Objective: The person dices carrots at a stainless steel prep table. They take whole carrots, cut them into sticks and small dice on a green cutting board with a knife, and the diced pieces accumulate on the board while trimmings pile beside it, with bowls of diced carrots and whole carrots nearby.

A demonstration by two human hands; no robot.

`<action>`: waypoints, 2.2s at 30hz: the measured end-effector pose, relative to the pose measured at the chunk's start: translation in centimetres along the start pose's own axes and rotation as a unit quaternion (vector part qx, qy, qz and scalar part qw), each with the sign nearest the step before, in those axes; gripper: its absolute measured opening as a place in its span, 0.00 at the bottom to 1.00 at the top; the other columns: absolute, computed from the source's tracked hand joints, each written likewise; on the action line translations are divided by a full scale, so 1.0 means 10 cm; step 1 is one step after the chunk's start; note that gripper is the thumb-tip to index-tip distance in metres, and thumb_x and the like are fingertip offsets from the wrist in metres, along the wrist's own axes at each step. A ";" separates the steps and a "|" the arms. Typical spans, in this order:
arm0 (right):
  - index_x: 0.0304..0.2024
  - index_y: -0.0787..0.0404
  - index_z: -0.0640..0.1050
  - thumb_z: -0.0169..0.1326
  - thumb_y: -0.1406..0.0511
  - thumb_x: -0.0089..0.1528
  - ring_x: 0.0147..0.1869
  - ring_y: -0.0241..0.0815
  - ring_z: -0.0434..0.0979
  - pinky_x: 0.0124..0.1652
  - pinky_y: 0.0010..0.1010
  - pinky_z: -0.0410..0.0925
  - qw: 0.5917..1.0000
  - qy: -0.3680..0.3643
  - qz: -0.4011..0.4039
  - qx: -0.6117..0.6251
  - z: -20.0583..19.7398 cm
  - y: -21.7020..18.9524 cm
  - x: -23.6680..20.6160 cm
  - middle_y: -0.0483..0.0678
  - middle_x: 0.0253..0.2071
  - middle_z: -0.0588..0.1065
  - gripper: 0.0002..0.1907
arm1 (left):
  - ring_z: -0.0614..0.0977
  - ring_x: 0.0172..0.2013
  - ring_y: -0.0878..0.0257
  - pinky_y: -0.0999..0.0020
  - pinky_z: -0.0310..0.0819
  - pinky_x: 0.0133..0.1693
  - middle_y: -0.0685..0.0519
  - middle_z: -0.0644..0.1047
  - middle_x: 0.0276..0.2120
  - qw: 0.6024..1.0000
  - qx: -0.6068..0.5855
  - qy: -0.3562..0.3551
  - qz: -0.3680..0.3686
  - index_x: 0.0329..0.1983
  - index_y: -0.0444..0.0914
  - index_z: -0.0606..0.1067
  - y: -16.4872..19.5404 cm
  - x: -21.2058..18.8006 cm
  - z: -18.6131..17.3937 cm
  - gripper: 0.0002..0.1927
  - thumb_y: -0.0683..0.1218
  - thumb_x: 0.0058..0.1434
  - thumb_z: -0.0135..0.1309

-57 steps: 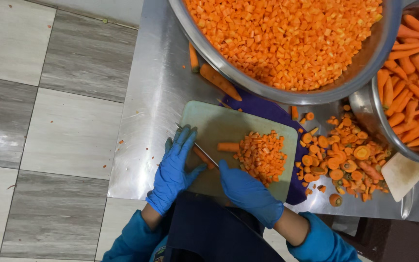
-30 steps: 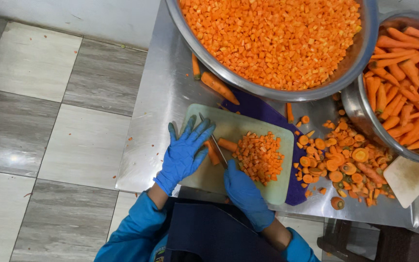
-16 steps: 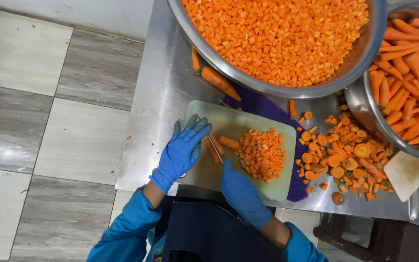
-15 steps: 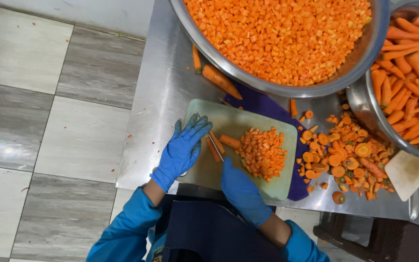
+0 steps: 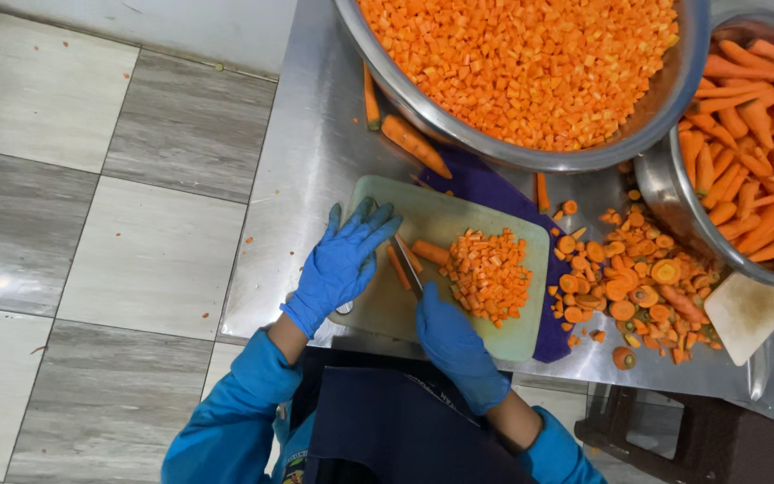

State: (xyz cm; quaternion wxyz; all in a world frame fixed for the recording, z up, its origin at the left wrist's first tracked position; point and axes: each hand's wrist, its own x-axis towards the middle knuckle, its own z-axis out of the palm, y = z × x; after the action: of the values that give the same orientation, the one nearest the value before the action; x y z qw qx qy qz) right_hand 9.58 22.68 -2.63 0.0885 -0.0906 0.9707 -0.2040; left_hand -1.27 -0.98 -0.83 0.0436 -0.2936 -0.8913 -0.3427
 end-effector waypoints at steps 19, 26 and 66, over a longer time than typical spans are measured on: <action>0.56 0.66 0.70 0.46 0.59 0.69 0.33 0.64 0.77 0.31 0.50 0.66 0.984 -0.032 0.119 0.130 -0.13 0.10 0.16 0.66 0.30 0.76 0.19 | 0.70 0.66 0.49 0.49 0.63 0.66 0.50 0.71 0.65 0.999 0.003 0.049 0.024 0.67 0.47 0.69 -0.20 0.21 -0.20 0.31 0.40 0.59 0.54; 0.57 0.64 0.70 0.46 0.60 0.67 0.25 0.52 0.74 0.28 0.45 0.66 0.948 -0.017 0.182 0.261 -0.48 0.04 -0.01 0.62 0.24 0.72 0.20 | 0.77 0.49 0.51 0.54 0.70 0.52 0.53 0.78 0.47 0.988 -0.023 -0.091 0.121 0.53 0.50 0.80 -0.22 0.61 -0.06 0.23 0.47 0.51 0.62; 0.57 0.67 0.68 0.45 0.67 0.67 0.27 0.57 0.78 0.26 0.48 0.71 0.983 -0.128 -0.031 -0.130 -0.06 -0.14 -0.01 0.57 0.28 0.75 0.17 | 0.59 0.74 0.44 0.51 0.54 0.71 0.45 0.58 0.75 0.996 -0.031 0.028 -0.075 0.77 0.41 0.55 0.21 -0.33 -0.06 0.41 0.35 0.57 0.44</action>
State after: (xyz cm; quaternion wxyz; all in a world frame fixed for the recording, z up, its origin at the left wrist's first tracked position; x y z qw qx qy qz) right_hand 9.71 21.66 -1.55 0.1927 -0.1569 0.9664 -0.0657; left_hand 2.55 -1.79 -0.09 0.0341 -0.2173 -0.8982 -0.3805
